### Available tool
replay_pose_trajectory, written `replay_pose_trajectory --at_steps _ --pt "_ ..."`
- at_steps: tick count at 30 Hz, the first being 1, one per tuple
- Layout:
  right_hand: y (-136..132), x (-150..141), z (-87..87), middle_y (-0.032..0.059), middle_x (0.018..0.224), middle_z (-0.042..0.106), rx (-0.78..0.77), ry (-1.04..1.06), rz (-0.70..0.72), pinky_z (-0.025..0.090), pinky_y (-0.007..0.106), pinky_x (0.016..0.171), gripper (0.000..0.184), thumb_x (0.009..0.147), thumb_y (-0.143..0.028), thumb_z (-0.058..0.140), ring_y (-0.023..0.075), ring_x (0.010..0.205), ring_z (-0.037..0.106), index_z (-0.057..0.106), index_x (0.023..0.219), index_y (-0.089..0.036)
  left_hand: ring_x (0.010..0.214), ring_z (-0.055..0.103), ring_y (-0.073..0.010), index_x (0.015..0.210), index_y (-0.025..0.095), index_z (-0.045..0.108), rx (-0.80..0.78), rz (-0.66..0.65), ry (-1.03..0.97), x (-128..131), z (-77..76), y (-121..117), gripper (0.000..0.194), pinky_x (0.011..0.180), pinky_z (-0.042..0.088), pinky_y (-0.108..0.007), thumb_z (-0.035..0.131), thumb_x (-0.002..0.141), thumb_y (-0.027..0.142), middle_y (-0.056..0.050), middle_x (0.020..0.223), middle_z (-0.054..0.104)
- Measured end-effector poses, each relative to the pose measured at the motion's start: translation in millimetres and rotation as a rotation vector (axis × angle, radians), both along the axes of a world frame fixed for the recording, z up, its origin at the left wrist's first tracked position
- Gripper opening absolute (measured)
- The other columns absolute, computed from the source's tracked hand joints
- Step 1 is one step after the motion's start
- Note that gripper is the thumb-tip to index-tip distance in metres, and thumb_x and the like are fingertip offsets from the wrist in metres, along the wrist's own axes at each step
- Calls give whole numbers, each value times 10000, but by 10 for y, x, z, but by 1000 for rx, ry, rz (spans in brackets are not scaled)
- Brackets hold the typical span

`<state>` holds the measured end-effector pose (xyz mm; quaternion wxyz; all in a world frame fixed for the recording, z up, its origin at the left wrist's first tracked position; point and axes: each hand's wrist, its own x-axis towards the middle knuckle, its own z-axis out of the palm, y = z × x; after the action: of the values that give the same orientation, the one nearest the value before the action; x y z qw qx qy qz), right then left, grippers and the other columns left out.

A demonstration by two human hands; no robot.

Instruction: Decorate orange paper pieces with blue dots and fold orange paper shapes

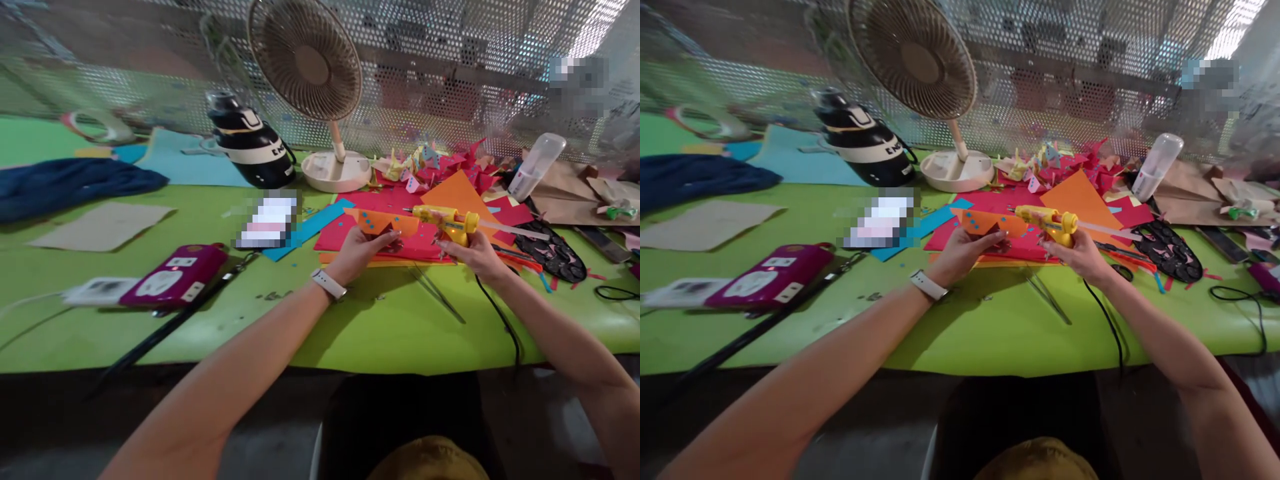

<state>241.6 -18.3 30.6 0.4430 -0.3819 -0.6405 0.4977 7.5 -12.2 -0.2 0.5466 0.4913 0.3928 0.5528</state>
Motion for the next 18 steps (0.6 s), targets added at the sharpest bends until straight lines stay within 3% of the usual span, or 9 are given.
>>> replay_pose_trajectory --at_steps 6,18 --pt "-23 -32 12 -34 687 570 25 -3 30 405 203 427 434 711 -507 802 73 524 469 648 971 -195 631 667 -161 779 130 705 5 11 -40 -8 26 -9 373 711 591 -346 882 604 408 -31 694 712" --pt "-62 -80 -42 -2 710 596 42 -59 88 504 225 460 437 715 -516 802 96 568 533 682 956 -171 568 636 -137 760 127 691 17 32 -7 -18 64 -25 355 614 555 -289 880 603 383 -22 650 687"
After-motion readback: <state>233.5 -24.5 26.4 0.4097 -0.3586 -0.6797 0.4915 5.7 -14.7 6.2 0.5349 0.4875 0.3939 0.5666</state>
